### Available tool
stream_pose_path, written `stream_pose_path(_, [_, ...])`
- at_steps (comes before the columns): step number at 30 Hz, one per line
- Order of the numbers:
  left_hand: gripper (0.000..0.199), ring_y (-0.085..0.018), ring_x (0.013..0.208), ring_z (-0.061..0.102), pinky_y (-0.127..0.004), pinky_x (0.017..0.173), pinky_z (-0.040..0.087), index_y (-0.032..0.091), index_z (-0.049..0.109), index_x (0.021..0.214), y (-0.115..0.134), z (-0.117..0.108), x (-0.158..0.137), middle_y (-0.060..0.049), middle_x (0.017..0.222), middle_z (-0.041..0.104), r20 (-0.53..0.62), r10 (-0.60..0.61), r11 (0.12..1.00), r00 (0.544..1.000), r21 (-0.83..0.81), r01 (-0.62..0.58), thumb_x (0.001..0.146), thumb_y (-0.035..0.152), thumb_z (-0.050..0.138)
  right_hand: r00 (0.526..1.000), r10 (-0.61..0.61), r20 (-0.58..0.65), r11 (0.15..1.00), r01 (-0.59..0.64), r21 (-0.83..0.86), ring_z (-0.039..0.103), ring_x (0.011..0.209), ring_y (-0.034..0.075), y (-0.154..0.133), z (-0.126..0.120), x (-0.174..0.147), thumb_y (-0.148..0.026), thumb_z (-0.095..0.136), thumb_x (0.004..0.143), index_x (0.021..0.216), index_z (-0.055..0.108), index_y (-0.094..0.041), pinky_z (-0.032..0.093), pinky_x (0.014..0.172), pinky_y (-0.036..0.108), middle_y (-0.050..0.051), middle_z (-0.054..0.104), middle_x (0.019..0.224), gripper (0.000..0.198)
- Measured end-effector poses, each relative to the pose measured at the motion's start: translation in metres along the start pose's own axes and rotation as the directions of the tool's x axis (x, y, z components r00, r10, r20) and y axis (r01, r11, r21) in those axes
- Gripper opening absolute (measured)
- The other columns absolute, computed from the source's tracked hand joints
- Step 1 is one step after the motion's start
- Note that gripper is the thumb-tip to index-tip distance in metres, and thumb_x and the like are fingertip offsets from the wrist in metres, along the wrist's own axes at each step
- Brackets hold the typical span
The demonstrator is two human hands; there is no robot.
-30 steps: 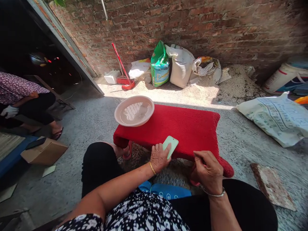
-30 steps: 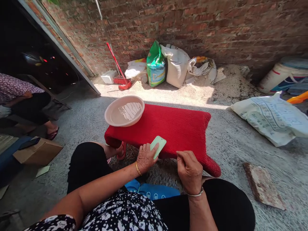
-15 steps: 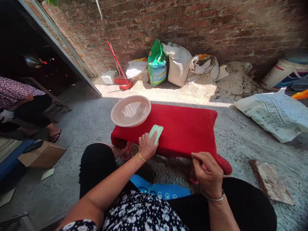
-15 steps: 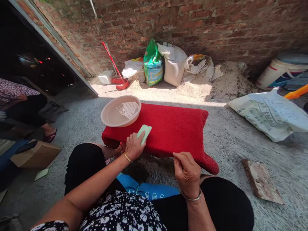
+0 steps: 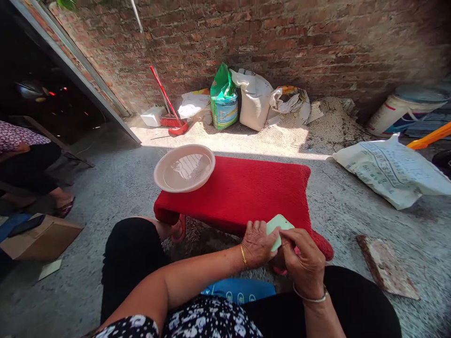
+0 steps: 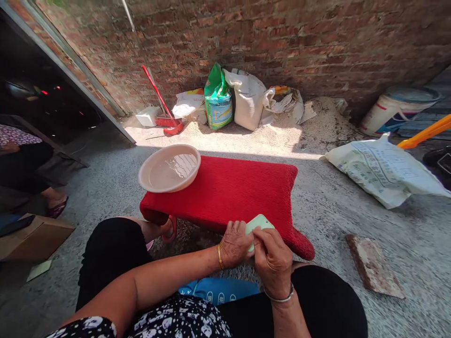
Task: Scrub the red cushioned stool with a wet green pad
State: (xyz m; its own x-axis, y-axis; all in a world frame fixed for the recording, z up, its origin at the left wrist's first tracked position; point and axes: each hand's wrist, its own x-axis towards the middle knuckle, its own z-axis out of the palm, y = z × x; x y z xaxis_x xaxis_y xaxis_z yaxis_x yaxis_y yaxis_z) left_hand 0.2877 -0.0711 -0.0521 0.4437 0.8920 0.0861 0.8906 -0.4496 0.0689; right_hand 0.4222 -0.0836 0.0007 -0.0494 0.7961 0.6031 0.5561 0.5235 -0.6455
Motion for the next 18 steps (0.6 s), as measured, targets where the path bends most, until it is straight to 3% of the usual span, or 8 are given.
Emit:
stream_pose_path(3, [0.058, -0.026, 0.092, 0.047, -0.041, 0.079, 0.039, 0.025, 0.044, 0.133, 0.012, -0.004, -0.014, -0.011, 0.101, 0.051, 0.066, 0.246, 0.966, 0.967, -0.098, -0.239, 0.084, 0.057, 0.042, 0.999, 0.015, -0.038, 1.0, -0.015, -0.011, 0.06, 0.078, 0.013, 0.001, -0.002, 0.001, -0.012, 0.056, 0.084, 0.091, 0.065, -0.022, 0.048, 0.072, 0.026, 0.002, 0.063, 0.083, 0.015])
stream_pose_path(5, [0.053, -0.024, 0.092, 0.048, -0.038, 0.078, 0.04, 0.026, 0.049, 0.128, -0.002, -0.014, -0.025, -0.01, 0.101, 0.052, 0.178, 0.305, 0.94, 0.935, -0.215, -0.266, 0.084, 0.055, 0.045, 0.997, 0.057, -0.049, 0.998, -0.057, 0.006, 0.06, 0.077, 0.014, 0.003, -0.001, 0.001, -0.015, 0.057, 0.084, 0.089, 0.065, -0.022, 0.047, 0.07, 0.026, 0.002, 0.063, 0.082, 0.012])
stream_pose_path(7, [0.047, -0.021, 0.09, 0.05, -0.033, 0.077, 0.041, 0.025, 0.054, 0.122, -0.03, -0.025, -0.033, -0.008, 0.1, 0.055, 0.323, 0.294, 0.904, 0.9, -0.401, -0.151, 0.082, 0.05, 0.051, 0.988, 0.156, -0.019, 0.987, -0.155, 0.029, 0.06, 0.076, 0.015, 0.005, 0.003, 0.0, -0.022, 0.058, 0.085, 0.088, 0.066, -0.022, 0.047, 0.069, 0.027, 0.002, 0.063, 0.082, 0.008])
stream_pose_path(9, [0.041, -0.017, 0.085, 0.052, -0.027, 0.074, 0.042, 0.024, 0.059, 0.116, -0.064, -0.036, -0.038, -0.004, 0.095, 0.058, 0.432, 0.267, 0.791, 0.861, -0.609, 0.06, 0.081, 0.045, 0.054, 0.948, 0.313, 0.063, 0.948, -0.316, 0.046, 0.06, 0.075, 0.015, 0.007, 0.011, 0.0, -0.032, 0.058, 0.085, 0.094, 0.065, -0.022, 0.047, 0.068, 0.027, 0.003, 0.064, 0.082, 0.016])
stream_pose_path(12, [0.04, -0.013, 0.074, 0.05, -0.023, 0.065, 0.04, 0.015, 0.064, 0.103, -0.11, -0.047, -0.04, -0.001, 0.081, 0.059, 0.507, 0.242, 0.485, 0.827, -0.802, 0.349, 0.083, 0.048, 0.052, 0.813, 0.506, 0.289, 0.831, -0.549, 0.089, 0.061, 0.079, 0.018, 0.007, 0.026, 0.0, -0.049, 0.057, 0.082, 0.109, 0.062, -0.02, 0.049, 0.072, 0.03, 0.004, 0.065, 0.087, 0.04])
stream_pose_path(14, [0.046, -0.011, 0.067, 0.047, -0.022, 0.058, 0.038, 0.013, 0.065, 0.094, -0.132, -0.052, -0.04, 0.0, 0.074, 0.056, 0.543, 0.269, 0.322, 0.795, -0.829, 0.457, 0.081, 0.055, 0.052, 0.697, 0.521, 0.492, 0.73, -0.663, 0.165, 0.062, 0.089, 0.02, 0.003, 0.038, 0.001, -0.058, 0.051, 0.083, 0.111, 0.062, -0.02, 0.05, 0.078, 0.032, 0.007, 0.067, 0.096, 0.049])
stream_pose_path(18, [0.054, -0.009, 0.062, 0.044, -0.021, 0.054, 0.036, 0.014, 0.066, 0.086, -0.155, -0.061, -0.038, 0.001, 0.07, 0.054, 0.563, 0.37, 0.224, 0.739, -0.826, 0.517, 0.08, 0.065, 0.048, 0.502, 0.369, 0.782, 0.516, -0.811, 0.277, 0.06, 0.105, 0.023, -0.017, 0.06, 0.0, -0.062, 0.036, 0.089, 0.111, 0.065, -0.019, 0.047, 0.092, 0.038, 0.01, 0.066, 0.112, 0.057])
